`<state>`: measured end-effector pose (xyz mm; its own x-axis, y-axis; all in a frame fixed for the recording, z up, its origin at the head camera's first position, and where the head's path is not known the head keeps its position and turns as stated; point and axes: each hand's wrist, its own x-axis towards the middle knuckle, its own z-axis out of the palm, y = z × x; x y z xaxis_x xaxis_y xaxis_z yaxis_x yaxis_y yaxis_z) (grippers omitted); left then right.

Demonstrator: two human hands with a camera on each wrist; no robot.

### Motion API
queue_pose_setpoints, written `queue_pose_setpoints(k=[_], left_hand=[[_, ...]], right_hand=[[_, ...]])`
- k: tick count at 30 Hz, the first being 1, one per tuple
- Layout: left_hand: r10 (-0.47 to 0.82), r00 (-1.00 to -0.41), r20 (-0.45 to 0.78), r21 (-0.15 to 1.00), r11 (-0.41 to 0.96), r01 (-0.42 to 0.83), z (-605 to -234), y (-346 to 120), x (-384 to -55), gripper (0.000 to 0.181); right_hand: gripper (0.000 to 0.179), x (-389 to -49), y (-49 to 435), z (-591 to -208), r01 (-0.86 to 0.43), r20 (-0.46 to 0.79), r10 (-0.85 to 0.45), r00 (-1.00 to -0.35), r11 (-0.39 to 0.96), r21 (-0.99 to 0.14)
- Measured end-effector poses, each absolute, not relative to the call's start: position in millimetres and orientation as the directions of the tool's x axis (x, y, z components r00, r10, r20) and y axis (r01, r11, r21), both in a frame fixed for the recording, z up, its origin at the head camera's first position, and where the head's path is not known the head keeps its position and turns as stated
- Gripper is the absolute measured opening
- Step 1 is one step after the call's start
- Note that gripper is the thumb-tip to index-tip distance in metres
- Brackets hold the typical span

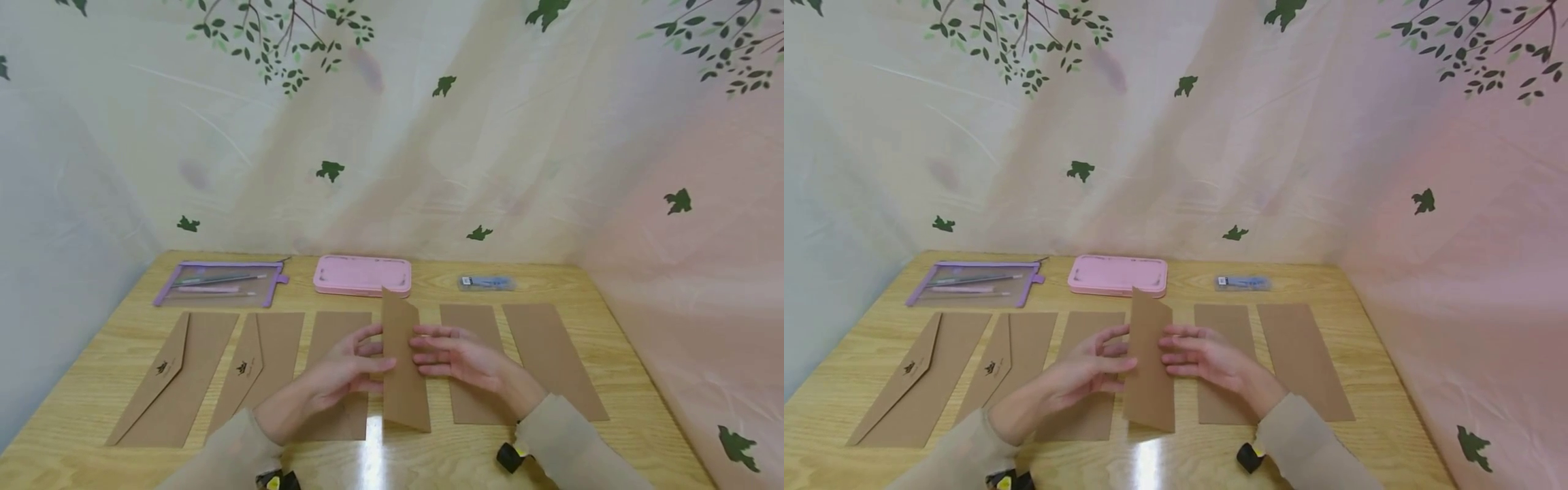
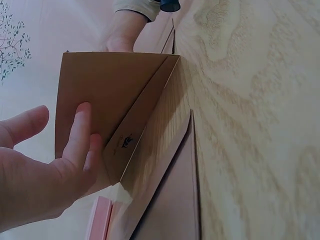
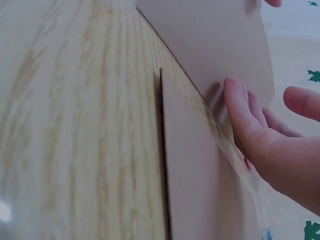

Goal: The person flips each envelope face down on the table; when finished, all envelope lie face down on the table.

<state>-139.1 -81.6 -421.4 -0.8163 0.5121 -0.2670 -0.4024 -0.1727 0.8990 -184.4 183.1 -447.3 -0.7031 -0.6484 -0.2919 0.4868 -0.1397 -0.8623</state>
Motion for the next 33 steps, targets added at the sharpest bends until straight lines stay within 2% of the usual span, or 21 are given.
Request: queue_pose_setpoints(k=[10, 33], left_hand=[[0.509, -0.811, -0.289, 0.893, -0.163, -0.42, -429, -93, -138, 0.08], [0.524, -0.788, -0.325, 0.89, -0.112, -0.441, -430, -106, -135, 0.083]], right_hand=[[0.056, -187, 195, -448, 0.444, -0.296, -0.639, -0.71, -0.08, -0.892], [0.058, -187, 201, -447, 0.463, -0.323, -0.649, -0.689, -0.051, -0.885]])
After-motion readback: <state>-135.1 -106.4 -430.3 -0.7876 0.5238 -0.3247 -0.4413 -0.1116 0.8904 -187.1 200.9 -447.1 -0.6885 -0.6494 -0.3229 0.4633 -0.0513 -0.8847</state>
